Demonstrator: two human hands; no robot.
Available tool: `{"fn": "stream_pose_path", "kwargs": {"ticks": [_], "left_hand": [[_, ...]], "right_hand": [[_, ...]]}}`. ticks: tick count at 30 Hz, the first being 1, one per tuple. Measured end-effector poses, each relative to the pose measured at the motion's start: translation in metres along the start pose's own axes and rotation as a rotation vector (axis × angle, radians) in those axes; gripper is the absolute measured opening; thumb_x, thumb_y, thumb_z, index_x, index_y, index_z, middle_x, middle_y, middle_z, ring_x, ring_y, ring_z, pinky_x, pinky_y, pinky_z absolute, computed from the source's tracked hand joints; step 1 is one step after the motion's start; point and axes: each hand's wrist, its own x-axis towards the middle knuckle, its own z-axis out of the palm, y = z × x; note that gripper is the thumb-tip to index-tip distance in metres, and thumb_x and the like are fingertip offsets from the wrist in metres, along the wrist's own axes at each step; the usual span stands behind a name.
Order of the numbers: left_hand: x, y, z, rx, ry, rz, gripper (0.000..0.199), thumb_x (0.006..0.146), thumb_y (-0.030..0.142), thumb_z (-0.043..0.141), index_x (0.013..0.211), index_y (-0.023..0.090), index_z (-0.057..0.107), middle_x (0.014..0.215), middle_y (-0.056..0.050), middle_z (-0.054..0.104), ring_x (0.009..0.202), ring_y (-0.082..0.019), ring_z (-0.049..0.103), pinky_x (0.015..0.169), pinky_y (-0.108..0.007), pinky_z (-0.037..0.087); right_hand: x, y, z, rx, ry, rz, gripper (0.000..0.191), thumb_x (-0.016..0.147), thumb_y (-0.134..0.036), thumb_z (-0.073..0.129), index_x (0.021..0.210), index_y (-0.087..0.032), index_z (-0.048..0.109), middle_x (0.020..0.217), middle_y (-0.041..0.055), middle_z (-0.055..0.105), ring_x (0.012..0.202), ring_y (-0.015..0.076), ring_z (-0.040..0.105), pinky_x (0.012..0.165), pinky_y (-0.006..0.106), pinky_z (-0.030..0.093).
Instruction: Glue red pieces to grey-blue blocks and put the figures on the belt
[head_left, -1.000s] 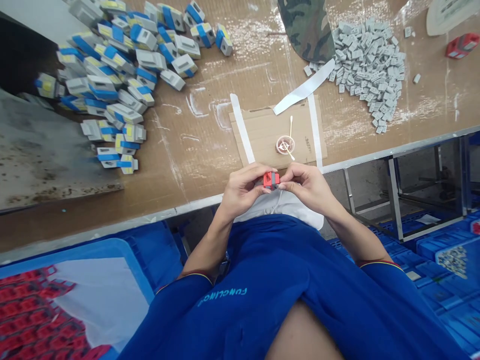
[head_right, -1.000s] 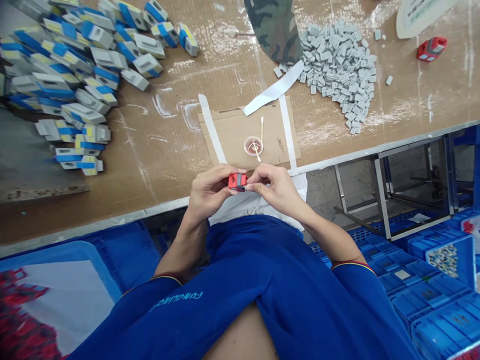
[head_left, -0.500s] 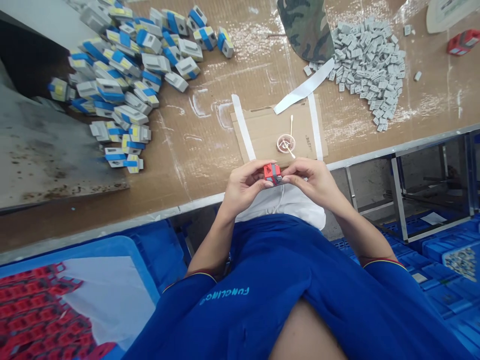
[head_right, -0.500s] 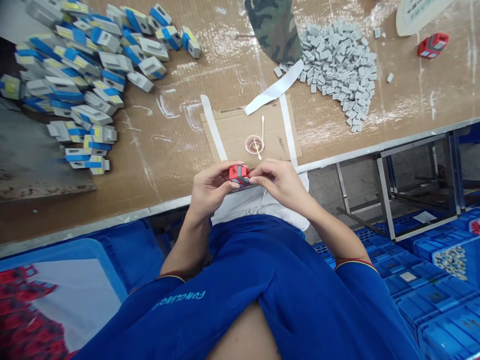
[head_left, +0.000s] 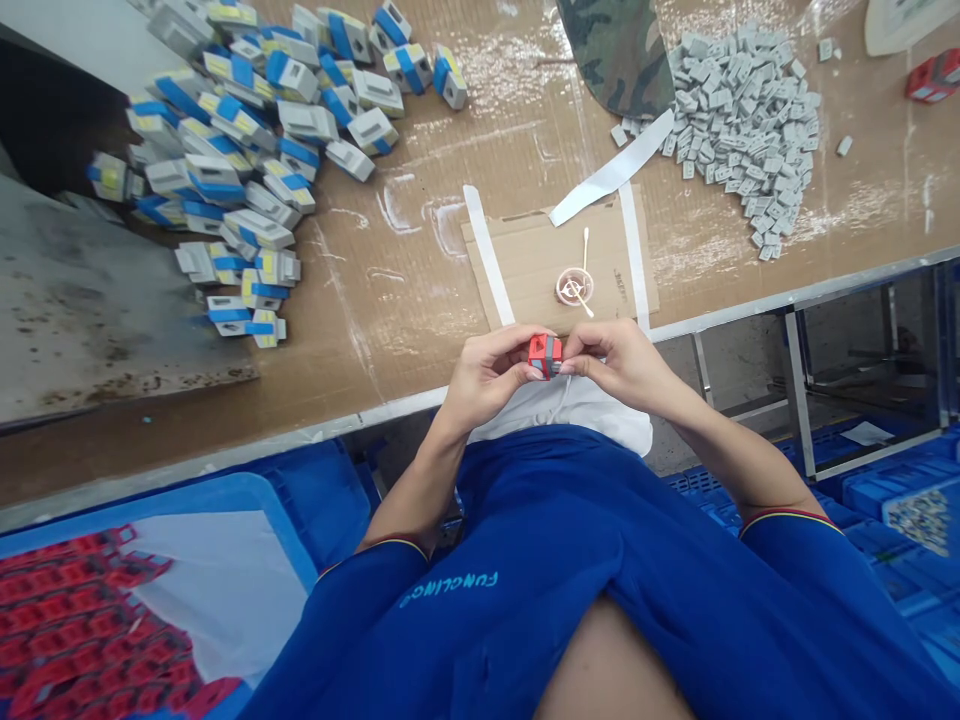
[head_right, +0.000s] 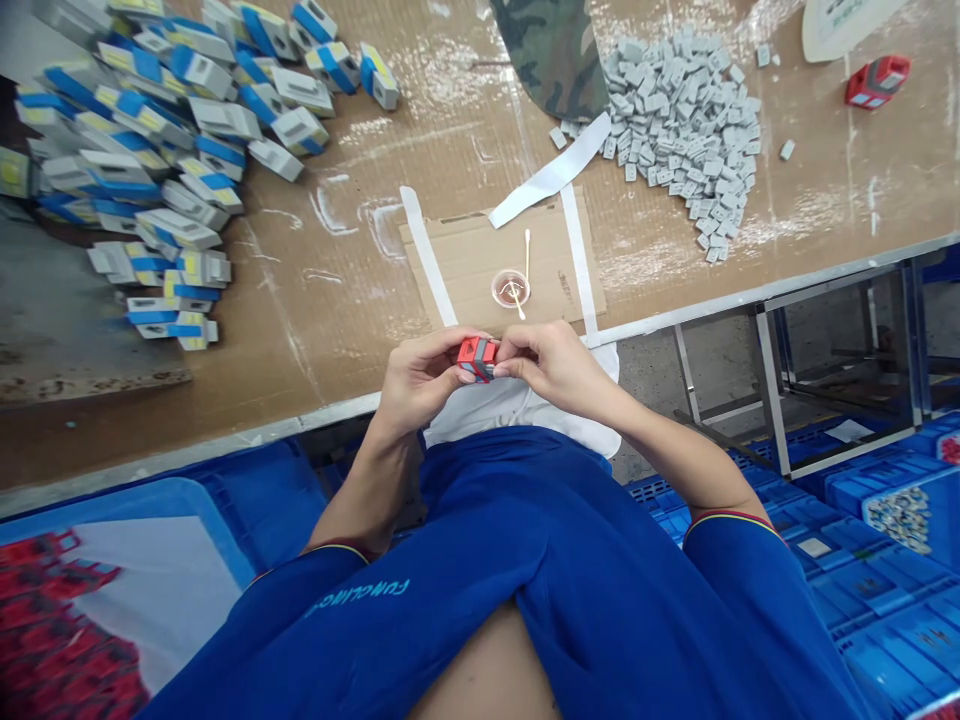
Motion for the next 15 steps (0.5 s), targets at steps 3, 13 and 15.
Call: {"fn": "stream_pose_path", "kwargs": {"ticks": [3, 13, 15], "left_hand": [[0.000, -0.001, 0.000, 0.027, 0.010, 0.031, 0.042, 0.085, 0.046, 0.091, 0.118, 0.021, 0.085, 0.106, -0.010, 0.084, 0.092, -0.020, 0.079, 0.082, -0.027, 0.064], [-0.004, -0.006, 0.001, 0.165, -0.015, 0.082, 0.047, 0.093, 0.034, 0.085, 0.138, 0.025, 0.077, 0.122, -0.012, 0.083, 0.107, -0.022, 0.080, 0.095, -0.031, 0.064], [-0.004, -0.004, 0.000, 0.196, -0.036, 0.115, 0.044, 0.093, 0.033, 0.085, 0.136, 0.026, 0.078, 0.120, -0.011, 0.083, 0.107, -0.021, 0.079, 0.094, -0.030, 0.063]], "right_hand": [[-0.003, 0.001, 0.003, 0.030, 0.024, -0.031, 0.016, 0.091, -0.023, 0.075, 0.076, -0.018, 0.072, 0.067, -0.0021, 0.068, 0.063, 0.0128, 0.055, 0.063, 0.027, 0.041], [-0.023, 0.004, 0.016, -0.171, 0.253, -0.282, 0.018, 0.104, -0.030, 0.070, 0.088, -0.022, 0.066, 0.085, 0.0013, 0.065, 0.074, 0.0157, 0.057, 0.068, 0.029, 0.044], [-0.024, 0.003, 0.019, -0.223, 0.251, -0.290, 0.019, 0.106, -0.027, 0.065, 0.087, -0.023, 0.061, 0.083, 0.0005, 0.062, 0.072, 0.0155, 0.053, 0.066, 0.029, 0.041]]}}
